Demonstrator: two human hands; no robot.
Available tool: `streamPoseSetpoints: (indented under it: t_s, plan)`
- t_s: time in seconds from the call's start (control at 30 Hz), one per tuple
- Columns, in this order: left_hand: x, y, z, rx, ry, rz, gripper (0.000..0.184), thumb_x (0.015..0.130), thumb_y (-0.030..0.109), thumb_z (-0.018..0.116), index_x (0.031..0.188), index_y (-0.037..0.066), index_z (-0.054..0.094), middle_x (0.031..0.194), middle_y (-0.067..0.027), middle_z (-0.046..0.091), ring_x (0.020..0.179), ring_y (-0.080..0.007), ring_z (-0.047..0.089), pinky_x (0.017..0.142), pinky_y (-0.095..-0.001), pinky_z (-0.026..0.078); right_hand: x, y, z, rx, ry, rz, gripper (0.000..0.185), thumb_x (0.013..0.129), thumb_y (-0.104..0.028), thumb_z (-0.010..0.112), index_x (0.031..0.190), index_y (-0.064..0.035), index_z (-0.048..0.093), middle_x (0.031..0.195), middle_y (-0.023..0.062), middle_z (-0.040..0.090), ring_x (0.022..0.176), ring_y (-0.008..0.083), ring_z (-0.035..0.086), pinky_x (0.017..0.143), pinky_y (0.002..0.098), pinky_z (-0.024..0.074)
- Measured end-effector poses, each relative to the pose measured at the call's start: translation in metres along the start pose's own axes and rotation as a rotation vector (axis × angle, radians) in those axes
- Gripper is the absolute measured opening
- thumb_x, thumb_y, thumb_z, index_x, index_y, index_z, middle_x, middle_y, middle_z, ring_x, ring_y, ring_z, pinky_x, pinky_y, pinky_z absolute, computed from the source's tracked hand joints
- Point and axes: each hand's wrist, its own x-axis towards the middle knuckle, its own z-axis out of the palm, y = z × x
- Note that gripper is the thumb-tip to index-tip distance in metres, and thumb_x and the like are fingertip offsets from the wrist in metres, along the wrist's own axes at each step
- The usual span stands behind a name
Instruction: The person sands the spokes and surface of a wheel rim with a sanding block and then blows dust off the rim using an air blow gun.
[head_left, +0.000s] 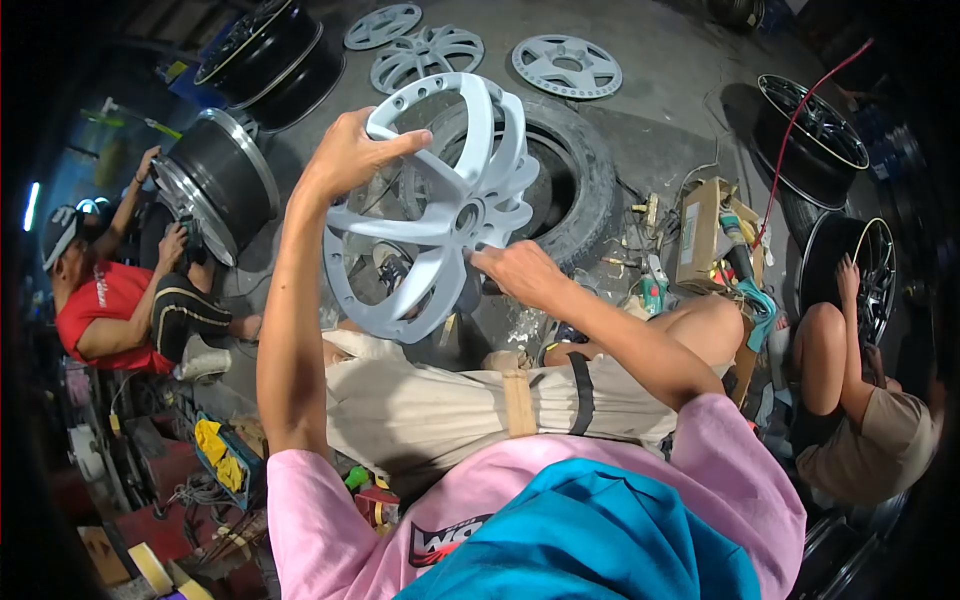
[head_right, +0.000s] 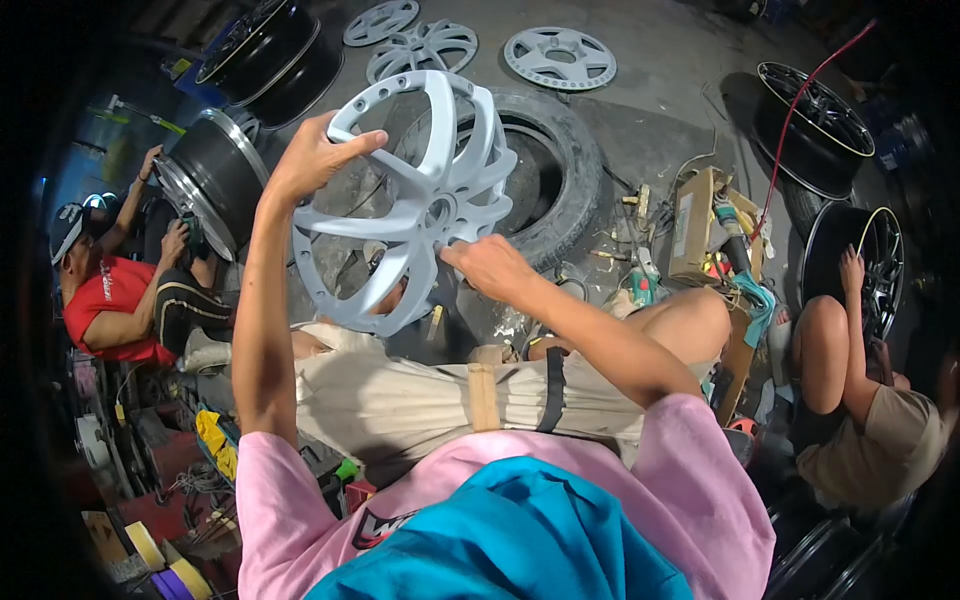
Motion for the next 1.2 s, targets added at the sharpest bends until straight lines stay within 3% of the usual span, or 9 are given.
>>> streamPoseSetpoints:
  t_s: [0.33, 0.43, 0.5, 0.6, 0.67, 0.77, 0.87, 1.03, 1.2]
  plan:
    - [0.001, -0.006, 0.003, -0.035, 0.013, 0.084, 0.059, 0.083, 0.051, 0.086, 0.104, -0.003, 0.075, 0.084, -0.0035, 0.070, 0.080, -0.0126, 0.062, 0.075, -0.0276, 0.049, 0.014, 0.011, -0.005, -0.221, -0.151, -0.163, 0.021, 0.094, -0.012, 0.056, 0.111, -0.0046, 0.066, 0.091, 0.0150, 0.072, 0.077, 0.0328, 0.075, 0.069, 0.0444, 0.0590]
    - [-0.005, 0.000, 0.000, -0.021, 0.012, 0.025, 0.063, 0.078, 0.050, 0.088, 0.108, -0.004, 0.077, 0.090, -0.0120, 0.077, 0.085, -0.0201, 0.072, 0.082, -0.0354, 0.055, 0.004, 0.011, 0.012, 0.022, 0.003, -0.043, 0.022, 0.102, -0.017, 0.055, 0.113, -0.0045, 0.069, 0.080, 0.0104, 0.070, 0.069, 0.0239, 0.071, 0.063, 0.0389, 0.0548]
    - [-0.004, -0.007, -0.001, -0.014, 0.034, 0.044, 0.063, 0.079, 0.050, 0.088, 0.108, -0.005, 0.077, 0.091, -0.0123, 0.077, 0.086, -0.0202, 0.072, 0.083, -0.0353, 0.055, -0.014, 0.013, 0.012, 1.051, -0.155, 0.444, 0.030, 0.110, -0.028, 0.053, 0.117, -0.0054, 0.072, 0.074, 0.0029, 0.065, 0.064, 0.0135, 0.060, 0.060, 0.0322, 0.0476]
    - [0.000, -0.009, -0.002, -0.031, 0.001, -0.043, 0.064, 0.079, 0.051, 0.088, 0.109, -0.005, 0.077, 0.092, -0.0117, 0.077, 0.088, -0.0204, 0.071, 0.087, -0.0356, 0.055, -0.052, 0.018, 0.007, 1.052, -0.158, 0.535, 0.038, 0.113, -0.037, 0.051, 0.120, -0.0079, 0.074, 0.071, -0.0030, 0.058, 0.065, 0.0075, 0.050, 0.061, 0.0277, 0.0419]
    - [-0.003, -0.003, 0.000, -0.046, 0.016, -0.019, 0.063, 0.079, 0.051, 0.088, 0.108, -0.005, 0.077, 0.090, -0.0110, 0.076, 0.085, -0.0188, 0.070, 0.083, -0.0342, 0.054, -0.056, 0.018, 0.005, 1.065, -0.104, 0.620, 0.033, 0.112, -0.031, 0.053, 0.119, -0.0055, 0.073, 0.077, 0.0028, 0.061, 0.066, 0.0143, 0.054, 0.063, 0.0304, 0.0454]
    - [0.001, -0.015, 0.004, -0.081, 0.064, 0.063, 0.064, 0.081, 0.053, 0.087, 0.107, -0.004, 0.077, 0.084, -0.0086, 0.072, 0.076, -0.0149, 0.064, 0.071, -0.0313, 0.051, -0.044, 0.006, -0.014, 0.494, 0.131, 0.336, 0.026, 0.105, -0.017, 0.061, 0.124, -0.0014, 0.070, 0.094, 0.0148, 0.063, 0.079, 0.0356, 0.062, 0.069, 0.0405, 0.0520]
    - [0.004, -0.008, 0.001, -0.112, 0.068, 0.028, 0.065, 0.082, 0.058, 0.083, 0.106, -0.003, 0.077, 0.076, -0.0046, 0.064, 0.066, -0.0112, 0.057, 0.059, -0.0293, 0.044, -0.017, -0.020, -0.038, 0.454, 0.413, 0.155, 0.029, 0.103, -0.015, 0.062, 0.129, -0.0053, 0.070, 0.090, 0.0159, 0.062, 0.083, 0.0367, 0.065, 0.072, 0.0443, 0.0535]
    - [-0.004, 0.004, 0.006, -0.162, 0.078, -0.066, 0.069, 0.085, 0.063, 0.079, 0.106, -0.003, 0.076, 0.068, 0.0016, 0.054, 0.059, -0.0091, 0.050, 0.051, -0.0288, 0.037, 0.023, -0.021, -0.045, 0.331, 0.265, 0.121, 0.034, 0.099, -0.007, 0.067, 0.133, -0.0101, 0.072, 0.094, 0.0168, 0.069, 0.074, 0.0376, 0.065, 0.071, 0.0441, 0.0537]
    - [-0.004, -0.004, 0.005, -0.168, 0.050, -0.064, 0.062, 0.091, 0.062, 0.075, 0.109, 0.003, 0.072, 0.063, 0.0080, 0.043, 0.050, -0.0025, 0.038, 0.045, -0.0218, 0.029, 0.057, -0.001, -0.044, 0.435, 0.293, 0.016, 0.026, 0.106, -0.024, 0.059, 0.119, -0.0080, 0.074, 0.086, 0.0203, 0.073, 0.085, 0.0438, 0.070, 0.074, 0.0518, 0.0546]
